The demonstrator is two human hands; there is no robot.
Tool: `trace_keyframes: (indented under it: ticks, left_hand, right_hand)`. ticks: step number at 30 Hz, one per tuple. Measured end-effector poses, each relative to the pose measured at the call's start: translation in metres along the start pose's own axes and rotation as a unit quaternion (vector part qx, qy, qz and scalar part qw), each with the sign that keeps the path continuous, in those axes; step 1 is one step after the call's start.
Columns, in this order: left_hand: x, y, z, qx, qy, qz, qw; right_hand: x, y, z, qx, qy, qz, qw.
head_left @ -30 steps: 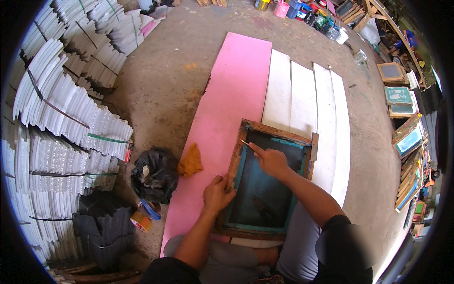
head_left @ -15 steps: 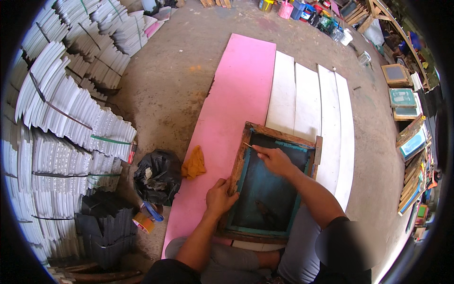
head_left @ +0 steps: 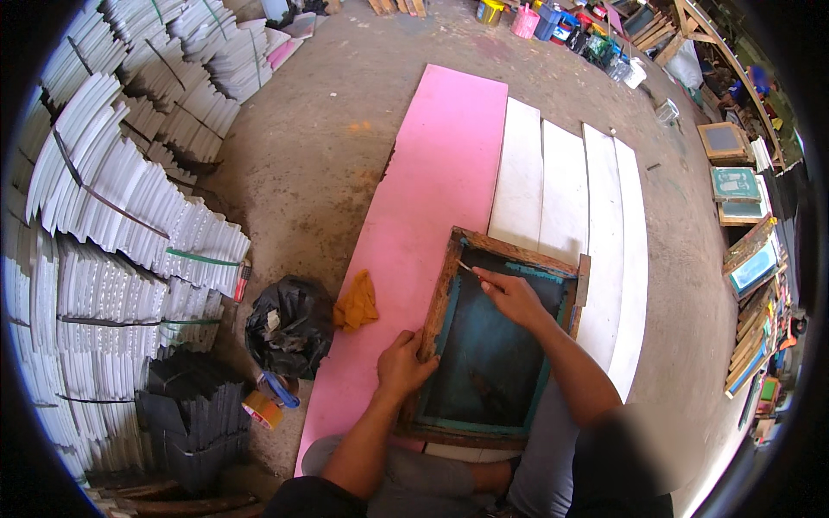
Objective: The person sits on the floor and uses a utility knife and pliers to scrape and remove material from the edges of a wooden frame. They repeatedly scrape along the frame's perimeter and occasionally adjust the frame's position.
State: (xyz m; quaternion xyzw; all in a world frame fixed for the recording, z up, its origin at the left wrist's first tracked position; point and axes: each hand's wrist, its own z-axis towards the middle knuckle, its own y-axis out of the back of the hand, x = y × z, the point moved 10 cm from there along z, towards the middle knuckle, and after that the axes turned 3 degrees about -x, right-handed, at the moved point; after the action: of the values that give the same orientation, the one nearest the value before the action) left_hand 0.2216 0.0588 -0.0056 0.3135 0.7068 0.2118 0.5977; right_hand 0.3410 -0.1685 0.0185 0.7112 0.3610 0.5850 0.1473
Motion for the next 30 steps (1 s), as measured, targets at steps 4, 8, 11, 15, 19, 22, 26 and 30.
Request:
trace_keyframes:
  ticks: [4,8,11,15,19,22,26,30]
  left_hand:
    - [-0.002,0.0,0.001,0.005,0.014,0.025,1.0]
    - [-0.006,0.005,0.001,0.001,0.013,0.022,1.0]
    - [-0.004,0.002,0.001,-0.006,0.007,0.022,1.0]
    - [-0.002,0.001,0.001,-0.009,-0.002,0.023,1.0]
    - [-0.003,0.0,0.002,-0.008,-0.005,0.021,1.0]
    - [-0.005,0.002,0.001,-0.012,-0.01,0.025,1.0]
    - [-0.001,0.0,0.001,-0.007,-0.005,0.018,1.0]
    - [-0.006,0.001,0.002,0.001,-0.001,0.004,1.0]
  right_hand:
    - [0.014,0.012,-0.003,-0.017,-0.058,-0.155,0.986]
    - [0.013,0.01,0.001,-0.017,-0.043,-0.188,0.981]
    - [0.019,0.011,0.0,-0.015,-0.034,-0.19,0.981]
    - [0.03,0.009,0.002,-0.034,0.005,-0.203,0.979]
    - [0.033,0.01,0.001,-0.036,0.007,-0.209,0.977]
    - [0.039,0.008,0.001,-0.023,-0.001,-0.229,0.973]
    - [0.061,0.004,0.005,0.026,-0.025,-0.306,0.951]
    - [0.058,-0.007,0.008,0.017,-0.024,-0.376,0.926]
